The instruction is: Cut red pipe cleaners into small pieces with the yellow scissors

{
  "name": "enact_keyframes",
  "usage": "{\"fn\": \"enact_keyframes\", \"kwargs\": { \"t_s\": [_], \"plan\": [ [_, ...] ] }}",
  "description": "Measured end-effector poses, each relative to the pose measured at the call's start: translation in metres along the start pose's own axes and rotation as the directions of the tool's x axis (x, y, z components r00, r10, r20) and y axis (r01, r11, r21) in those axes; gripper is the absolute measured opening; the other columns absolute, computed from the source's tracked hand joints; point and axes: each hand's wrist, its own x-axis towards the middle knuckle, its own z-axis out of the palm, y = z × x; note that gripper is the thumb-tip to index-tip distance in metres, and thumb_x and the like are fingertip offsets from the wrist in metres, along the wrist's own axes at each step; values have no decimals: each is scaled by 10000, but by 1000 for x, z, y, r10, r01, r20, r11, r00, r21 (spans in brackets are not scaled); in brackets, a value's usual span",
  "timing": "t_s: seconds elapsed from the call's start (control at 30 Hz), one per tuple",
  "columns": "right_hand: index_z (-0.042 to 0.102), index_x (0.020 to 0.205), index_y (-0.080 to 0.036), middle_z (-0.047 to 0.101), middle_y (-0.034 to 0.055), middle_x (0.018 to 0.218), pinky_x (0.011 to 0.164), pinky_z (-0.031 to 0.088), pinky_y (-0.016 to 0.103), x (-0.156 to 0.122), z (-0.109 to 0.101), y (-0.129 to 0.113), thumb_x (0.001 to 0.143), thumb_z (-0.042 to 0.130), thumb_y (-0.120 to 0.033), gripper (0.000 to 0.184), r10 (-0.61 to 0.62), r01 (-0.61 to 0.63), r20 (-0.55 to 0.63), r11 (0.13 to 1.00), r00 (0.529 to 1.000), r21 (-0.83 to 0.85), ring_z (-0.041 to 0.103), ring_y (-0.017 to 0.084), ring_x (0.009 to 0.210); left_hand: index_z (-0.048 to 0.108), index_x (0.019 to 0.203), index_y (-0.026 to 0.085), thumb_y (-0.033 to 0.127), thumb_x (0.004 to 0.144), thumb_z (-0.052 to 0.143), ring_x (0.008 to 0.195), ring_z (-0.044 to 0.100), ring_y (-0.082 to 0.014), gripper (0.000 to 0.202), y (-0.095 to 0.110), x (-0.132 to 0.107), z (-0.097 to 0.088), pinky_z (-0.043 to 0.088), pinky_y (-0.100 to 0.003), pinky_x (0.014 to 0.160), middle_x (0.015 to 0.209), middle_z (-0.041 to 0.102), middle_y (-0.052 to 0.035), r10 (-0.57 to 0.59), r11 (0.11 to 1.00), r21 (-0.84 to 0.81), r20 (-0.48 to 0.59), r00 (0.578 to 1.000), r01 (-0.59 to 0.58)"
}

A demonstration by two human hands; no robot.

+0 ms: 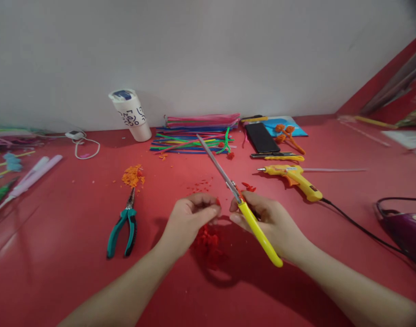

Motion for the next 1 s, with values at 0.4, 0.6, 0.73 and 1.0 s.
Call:
{"fn": "enact_keyframes", "kwargs": {
  "t_s": [0.4,0.6,0.73,1.0],
  "plan": [
    [395,755,-204,520,-3,518,433,179,238,-1,-6,13,775,408,-434,232,-140,161,93,628,986,-761,481,154,431,585,642,134,130,690,581,514,470,-55,48,10,8,-16,373,-170,513,575,556,16,229,952,-157,-214,950,-264],
    [396,764,-198,557,18,518,437,153,251,-1,-6,17,806,347,-445,255,-151,200,138,560,979,-804,515,182,435,586,619,155,110,679,552,511,465,-65,83,11,8,-17,375,-183,522,544,543,25,238,955,-123,-229,944,-270],
    [406,777,-193,559,18,507,436,147,254,-2,-5,18,821,328,-444,266,-167,226,158,557,973,-800,517,182,431,597,638,158,92,676,536,515,465,-65,97,11,8,-16,378,-183,526,561,550,21,249,954,-117,-213,945,-278],
    [400,756,-196,557,16,491,432,150,252,-2,-5,19,835,312,-432,264,-184,247,174,539,967,-805,520,178,419,604,640,159,92,681,541,523,466,-58,100,12,8,-16,378,-175,535,564,553,25,264,945,-148,-184,947,-292]
  ]
}}
